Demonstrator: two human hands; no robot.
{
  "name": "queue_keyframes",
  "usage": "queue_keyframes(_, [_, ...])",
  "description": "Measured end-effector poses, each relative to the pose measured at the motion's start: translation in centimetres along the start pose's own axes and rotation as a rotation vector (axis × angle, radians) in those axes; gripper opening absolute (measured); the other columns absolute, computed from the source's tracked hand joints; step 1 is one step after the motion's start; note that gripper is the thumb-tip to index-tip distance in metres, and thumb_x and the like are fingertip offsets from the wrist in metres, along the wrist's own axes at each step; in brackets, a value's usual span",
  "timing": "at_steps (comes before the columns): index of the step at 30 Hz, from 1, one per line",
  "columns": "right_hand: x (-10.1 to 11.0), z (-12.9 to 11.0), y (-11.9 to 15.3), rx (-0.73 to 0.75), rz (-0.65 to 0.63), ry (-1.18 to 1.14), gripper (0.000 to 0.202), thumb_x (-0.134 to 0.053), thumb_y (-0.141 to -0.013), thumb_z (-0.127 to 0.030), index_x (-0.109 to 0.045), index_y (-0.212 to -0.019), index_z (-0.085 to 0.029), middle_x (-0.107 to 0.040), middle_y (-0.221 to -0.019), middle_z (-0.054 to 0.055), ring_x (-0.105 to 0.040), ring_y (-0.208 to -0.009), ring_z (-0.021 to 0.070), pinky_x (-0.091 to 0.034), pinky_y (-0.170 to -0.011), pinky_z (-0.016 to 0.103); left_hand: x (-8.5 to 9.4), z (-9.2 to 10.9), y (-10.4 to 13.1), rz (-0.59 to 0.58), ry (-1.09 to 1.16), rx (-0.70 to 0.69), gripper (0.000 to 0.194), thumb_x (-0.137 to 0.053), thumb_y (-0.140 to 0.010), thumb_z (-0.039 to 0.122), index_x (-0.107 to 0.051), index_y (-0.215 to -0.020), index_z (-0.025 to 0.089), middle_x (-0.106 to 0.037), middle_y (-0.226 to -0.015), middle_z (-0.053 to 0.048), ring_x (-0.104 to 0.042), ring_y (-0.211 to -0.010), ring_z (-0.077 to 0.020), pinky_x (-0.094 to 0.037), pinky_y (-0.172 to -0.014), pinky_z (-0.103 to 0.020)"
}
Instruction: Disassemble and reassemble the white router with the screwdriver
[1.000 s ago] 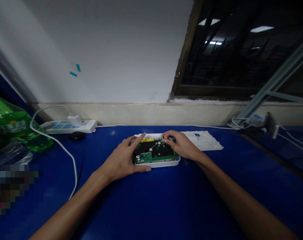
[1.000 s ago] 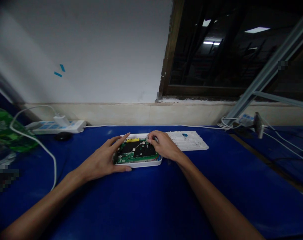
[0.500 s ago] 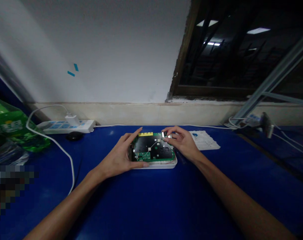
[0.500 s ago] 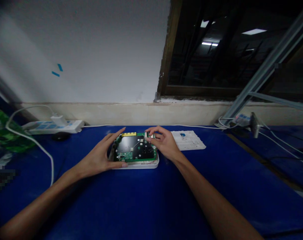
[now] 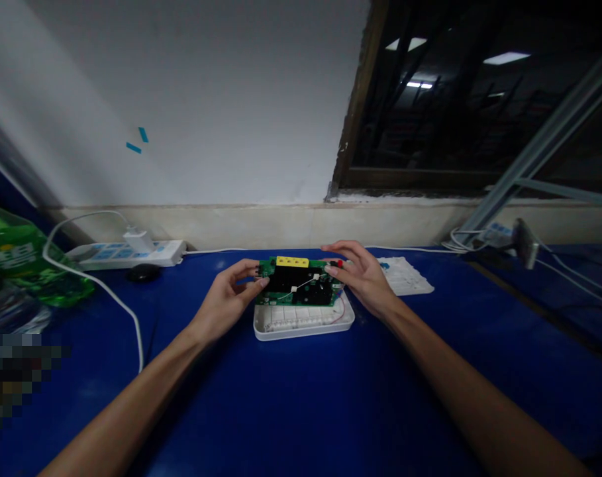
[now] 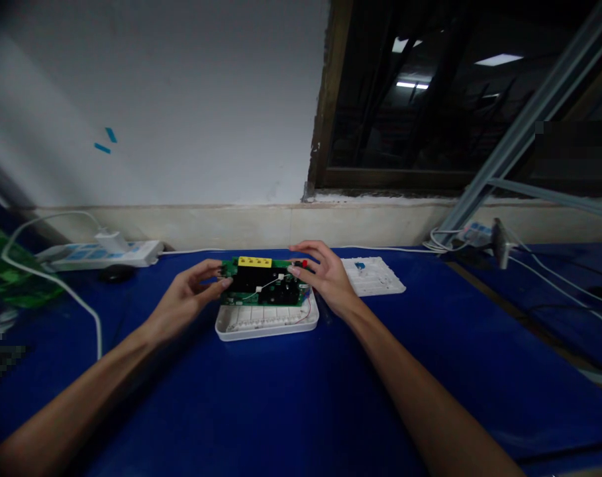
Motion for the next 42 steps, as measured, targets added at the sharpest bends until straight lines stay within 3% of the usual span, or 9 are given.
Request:
queue_keyframes(4, [0.7,-0.2,-0.1,-0.188,-0.091,0.099,0.034,-0.067,-0.089,-0.046,-0.061,-0.117,-0.028,-0.068,-0.120,0.007,-0.068,-0.098,0.0201,-0.060,-0.074,0.034,0.0,0.2,0.1,0.022,0.060,-0.032,0.031,-0.075,-0.084,0.037,-0.063,-0.107,0.020,-0.067,-0.100,-0.003,-0.065,-0.090,-0.0184,-0.053,-0.082,-0.032])
queue_keyframes(8, [1.6,-0.3,-0.2,-0.325,-0.129,0.159,0.043,-0.057,-0.090,-0.061,-0.068,-0.103,-0.022,-0.069,-0.099,0.010,-0.068,-0.081,0.0207,-0.062,-0.060,0.034,0.0,0.5,0.1,0.035,0.082,-0.082,0.030,-0.074,-0.085,0.035,-0.063,-0.109,0.020,-0.067,-0.104,-0.004,-0.065,-0.092,-0.0191,-0.053,-0.086,-0.035])
queue_keyframes(14, [1.5,-0.7,0.1,-0.406,-0.164,0.146,0.053,-0.051,-0.090,-0.068,-0.068,-0.101,-0.019,-0.071,-0.086,0.010,-0.069,-0.075,0.0223,-0.050,-0.040,0.026,0.0,1.4,0.4,0.094,0.118,-0.123,0.029,-0.076,-0.084,0.033,-0.060,-0.104,0.021,-0.066,-0.106,-0.003,-0.064,-0.090,-0.0162,-0.052,-0.085,-0.031])
queue_keyframes(18, [1.6,-0.8,0.1,-0.343,-0.254,0.228,0.056,-0.046,-0.092,-0.068,-0.073,-0.104,-0.021,-0.073,-0.086,0.008,-0.067,-0.073,0.0207,-0.056,-0.060,0.033,0.0,1.3,0.5,0.079,0.156,-0.175,0.026,-0.075,-0.085,0.030,-0.059,-0.104,0.023,-0.064,-0.106,0.000,-0.062,-0.091,-0.0147,-0.051,-0.085,-0.029])
queue_keyframes(23, [1.8,-1.6,0.5,-0.144,-0.433,0.267,0.050,-0.056,-0.087,-0.066,-0.072,-0.118,-0.029,-0.073,-0.115,0.006,-0.066,-0.109,0.0240,-0.052,-0.094,0.040,0.0,1.6,0.6,0.083,0.160,-0.198,0.025,-0.075,-0.083,0.030,-0.059,-0.101,0.022,-0.062,-0.096,0.000,-0.060,-0.084,-0.0140,-0.051,-0.079,-0.028])
queue_keyframes(27, [0.8,-2.3,1.0,-0.110,-0.525,0.248,0.056,-0.079,-0.075,-0.048,-0.068,-0.127,-0.029,-0.072,-0.118,0.005,-0.068,-0.106,0.0220,-0.056,-0.091,0.038,0.0,2.2,0.7,0.089,0.149,-0.240,0.024,-0.077,-0.081,0.025,-0.057,-0.095,0.023,-0.062,-0.093,0.001,-0.063,-0.090,-0.0160,-0.052,-0.082,-0.029])
queue_keyframes(29, [0.1,-2.3,1.2,-0.124,-0.527,0.318,0.051,-0.077,-0.078,-0.037,-0.067,-0.128,-0.030,-0.072,-0.121,0.004,-0.068,-0.102,0.0204,-0.057,-0.088,0.036,-0.1,2.3,0.6,0.055,0.171,-0.233,0.024,-0.077,-0.080,0.023,-0.057,-0.094,0.023,-0.063,-0.092,0.001,-0.065,-0.101,-0.0198,-0.051,-0.091,-0.034])
queue_keyframes(36, [-0.3,-2.5,1.1,-0.057,-0.412,0.517,0.040,-0.072,-0.084,-0.036,-0.070,-0.124,-0.031,-0.077,-0.106,0.001,-0.068,-0.083,0.0183,-0.057,-0.070,0.031,0.4,2.2,0.3,0.059,0.118,-0.231,0.025,-0.079,-0.077,0.027,-0.061,-0.093,0.020,-0.069,-0.104,-0.005,-0.065,-0.107,-0.0244,-0.049,-0.102,-0.047])
queue_keyframes(42, [-0.2,-2.5,1.0,-0.009,-0.338,0.514,0.035,-0.072,-0.085,-0.035,-0.073,-0.120,-0.031,-0.077,-0.111,0.002,-0.071,-0.091,0.0210,-0.058,-0.079,0.035,1.5,1.5,-0.2,-0.006,0.207,-0.098,0.059,-0.080,-0.076,0.043,-0.058,-0.128,0.026,-0.059,-0.132,-0.008,-0.050,-0.130,-0.0325,-0.042,-0.109,-0.052])
Point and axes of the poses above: each hand's wrist, its own y-axis away from the middle knuckle, its own x-axis out of the back of the hand, z = x × y, the point moved 4 cm from there along -y, towards the middle knuckle
